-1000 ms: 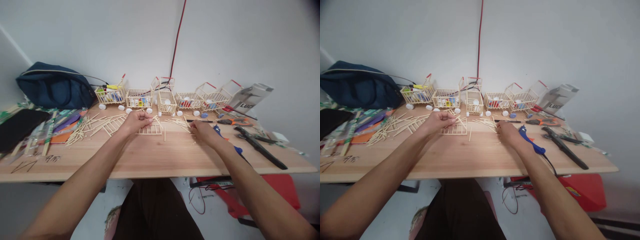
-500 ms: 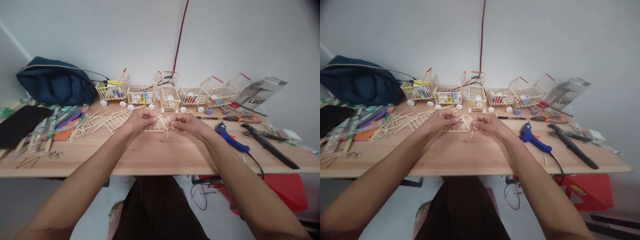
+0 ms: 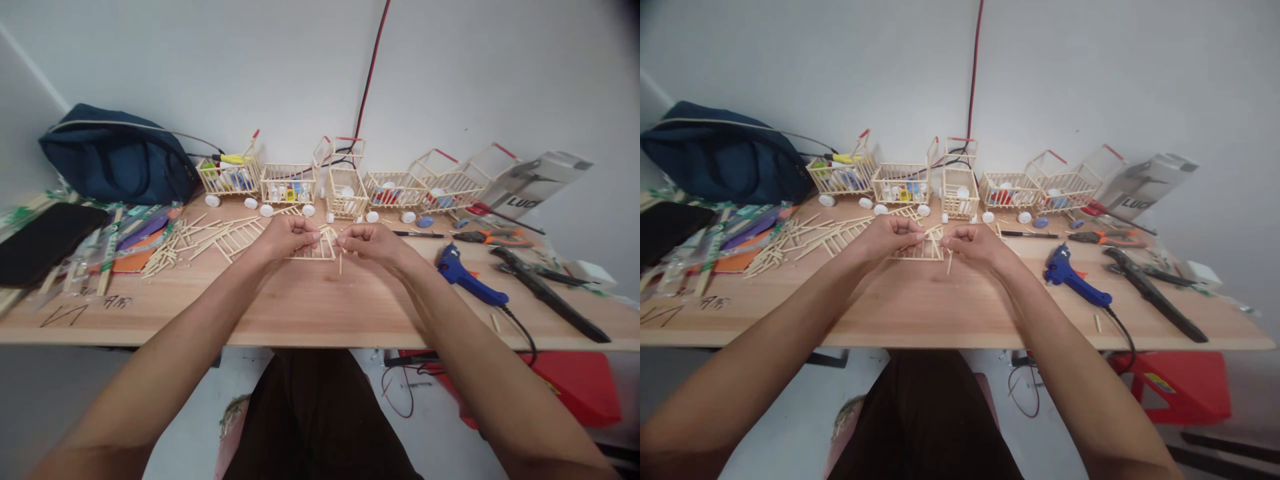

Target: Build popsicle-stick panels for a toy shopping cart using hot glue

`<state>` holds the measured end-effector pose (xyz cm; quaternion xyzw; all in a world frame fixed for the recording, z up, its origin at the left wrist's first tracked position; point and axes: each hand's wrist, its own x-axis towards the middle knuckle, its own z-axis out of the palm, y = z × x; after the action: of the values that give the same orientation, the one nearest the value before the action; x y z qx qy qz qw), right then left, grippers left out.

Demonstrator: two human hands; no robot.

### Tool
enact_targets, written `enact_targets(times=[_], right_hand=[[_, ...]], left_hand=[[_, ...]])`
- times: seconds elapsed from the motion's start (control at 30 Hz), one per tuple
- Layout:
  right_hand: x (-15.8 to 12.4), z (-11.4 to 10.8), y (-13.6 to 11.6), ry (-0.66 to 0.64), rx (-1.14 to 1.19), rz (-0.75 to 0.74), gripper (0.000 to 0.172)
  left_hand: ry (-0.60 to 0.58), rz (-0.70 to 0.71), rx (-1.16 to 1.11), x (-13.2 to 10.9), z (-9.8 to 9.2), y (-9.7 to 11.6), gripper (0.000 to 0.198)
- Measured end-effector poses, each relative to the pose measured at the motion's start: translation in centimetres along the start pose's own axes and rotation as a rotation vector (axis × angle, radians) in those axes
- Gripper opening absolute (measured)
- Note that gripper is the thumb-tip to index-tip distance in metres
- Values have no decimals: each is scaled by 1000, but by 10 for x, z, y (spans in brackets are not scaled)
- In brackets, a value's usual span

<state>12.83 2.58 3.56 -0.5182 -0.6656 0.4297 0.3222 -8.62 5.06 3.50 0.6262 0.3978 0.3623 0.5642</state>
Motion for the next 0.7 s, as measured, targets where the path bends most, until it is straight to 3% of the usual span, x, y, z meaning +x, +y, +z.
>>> enact_targets(times=[0.23, 0.4, 0.7], right_hand=[[-6, 8, 2, 117, 219, 63, 26], [-11, 26, 8, 46, 533, 170, 31], [-7, 40, 19, 101, 615, 109, 33]], left_hand=[[15, 6, -79, -1, 1, -1, 24], [70, -4, -109, 2, 2, -5, 25], [67, -5, -85, 0, 3, -3, 23]])
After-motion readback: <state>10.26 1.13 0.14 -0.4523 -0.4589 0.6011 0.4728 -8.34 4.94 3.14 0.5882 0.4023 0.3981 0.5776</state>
